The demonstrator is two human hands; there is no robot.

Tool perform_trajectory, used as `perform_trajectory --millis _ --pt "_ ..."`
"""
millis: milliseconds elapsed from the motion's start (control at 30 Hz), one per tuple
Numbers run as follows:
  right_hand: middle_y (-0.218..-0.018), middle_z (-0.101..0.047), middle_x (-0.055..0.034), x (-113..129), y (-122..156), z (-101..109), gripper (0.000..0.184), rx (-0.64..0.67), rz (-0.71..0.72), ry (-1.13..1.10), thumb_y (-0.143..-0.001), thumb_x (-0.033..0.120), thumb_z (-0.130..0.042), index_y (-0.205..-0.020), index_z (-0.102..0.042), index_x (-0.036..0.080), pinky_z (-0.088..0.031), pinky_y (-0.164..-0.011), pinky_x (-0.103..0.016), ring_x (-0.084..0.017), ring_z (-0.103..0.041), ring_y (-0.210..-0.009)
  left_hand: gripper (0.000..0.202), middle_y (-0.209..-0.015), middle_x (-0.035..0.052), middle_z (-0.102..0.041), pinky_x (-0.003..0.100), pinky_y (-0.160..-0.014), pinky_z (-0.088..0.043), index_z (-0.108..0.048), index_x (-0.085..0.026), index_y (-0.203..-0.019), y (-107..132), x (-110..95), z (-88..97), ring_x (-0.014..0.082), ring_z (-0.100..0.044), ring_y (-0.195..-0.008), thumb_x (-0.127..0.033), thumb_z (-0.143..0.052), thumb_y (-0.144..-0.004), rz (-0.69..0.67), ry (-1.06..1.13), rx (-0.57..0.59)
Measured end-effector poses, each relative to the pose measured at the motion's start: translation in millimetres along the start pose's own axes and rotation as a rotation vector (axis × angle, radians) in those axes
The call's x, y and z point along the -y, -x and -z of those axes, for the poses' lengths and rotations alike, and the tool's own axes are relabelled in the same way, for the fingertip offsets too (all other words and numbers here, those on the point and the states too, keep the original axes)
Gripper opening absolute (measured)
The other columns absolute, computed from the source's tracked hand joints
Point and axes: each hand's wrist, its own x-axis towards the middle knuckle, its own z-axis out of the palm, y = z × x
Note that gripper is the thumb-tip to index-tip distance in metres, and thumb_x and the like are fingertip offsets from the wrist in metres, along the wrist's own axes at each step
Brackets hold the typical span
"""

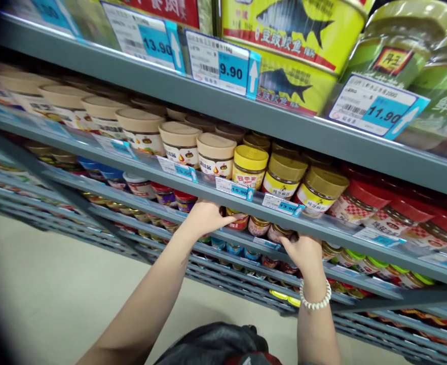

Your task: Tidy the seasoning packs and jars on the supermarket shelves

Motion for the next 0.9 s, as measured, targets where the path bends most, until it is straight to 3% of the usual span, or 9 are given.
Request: perform_trajectory --millis 200,367,500,567,700,800,900 --pt "-0.111 -0.067 -0.0193 -1.6 1.8 -13.5 0.065 -0.198 0.003 0.076 -0.082 0.071 -0.055 -0.106 -0.072 0.013 -0.046 -0.102 -0.052 -0.037 -0.06 -0.113 0.074 -0.125 0.0143 -0.067 0.045 -0.112 -0.04 -0.068 -0.013 -0.125 5.1 -6.3 -12.5 0.0335 -0.06 -0.118 -0.069 -0.069 -0.077 -0.014 -0.091 -0.158" --pt "-0.106 -0.069 -0.0159 3.4 8.8 -5.6 0.055 -0.283 0.127 0.081 -0.09 0.064 -0.058 -0.107 -0.071 0.013 -0.047 -0.101 -0.049 -0.034 -0.062 -0.108 0.044 -0.112 0.0168 -0.07 0.047 -0.103 -0.045 -0.073 -0.011 -0.111 14.8 12.6 3.5 0.034 -0.063 -0.111 -0.045 -0.049 -0.098 -0.004 -0.196 -0.069" --pt "-0.117 -0.064 -0.0197 7.7 25.4 -4.0 0.059 -0.435 0.187 0.042 -0.089 0.059 -0.064 -0.119 -0.064 0.009 -0.043 -0.107 -0.051 -0.035 -0.055 -0.121 0.05 -0.118 0.0169 -0.068 0.049 -0.105 -0.043 -0.071 -0.013 -0.119 18.2 33.4 22.7 0.0363 -0.06 -0.114 -0.051 -0.065 -0.088 0.027 -0.261 -0.094" --pt "-0.121 -0.06 -0.0219 8.5 36.4 -7.6 0.059 -0.497 0.179 0.034 -0.089 0.056 -0.066 -0.121 -0.062 0.007 -0.039 -0.11 -0.056 -0.036 -0.051 -0.125 0.055 -0.117 0.016 -0.069 0.048 -0.103 -0.045 -0.07 -0.014 -0.121 15.9 39.0 29.3 0.0361 -0.062 -0.113 -0.053 -0.071 -0.082 0.028 -0.238 -0.031" --pt "-0.113 -0.06 -0.0201 9.3 56.6 -10.8 0.053 -0.577 0.13 0.006 -0.086 0.045 -0.073 -0.121 -0.061 0.008 -0.044 -0.104 -0.055 -0.035 -0.055 -0.117 0.049 -0.119 0.0172 -0.068 0.045 -0.1 -0.048 -0.069 -0.011 -0.12 9.0 49.0 37.5 0.036 -0.063 -0.112 -0.043 -0.072 -0.083 0.025 -0.17 0.107" --pt "-0.122 -0.061 -0.0179 9.9 68.5 5.6 0.048 -0.574 0.128 -0.121 -0.085 0.038 -0.074 -0.126 -0.063 0.014 -0.042 -0.105 -0.056 -0.033 -0.056 -0.118 0.045 -0.13 0.0143 -0.064 0.042 -0.103 -0.048 -0.068 -0.016 -0.123 7.4 58.7 41.6 0.0329 -0.062 -0.118 -0.039 -0.071 -0.084 -0.016 -0.07 0.19" --pt "-0.12 -0.065 -0.0135 10.4 85.4 36.1 0.038 -0.39 0.206 -0.356 -0.085 0.032 -0.073 -0.121 -0.066 0.021 -0.048 -0.098 -0.052 -0.031 -0.062 -0.11 0.045 -0.13 0.0126 -0.065 0.041 -0.105 -0.047 -0.067 -0.018 -0.125 9.3 60.5 42.9 0.0317 -0.059 -0.123 -0.041 -0.069 -0.086 -0.067 -0.02 0.182"
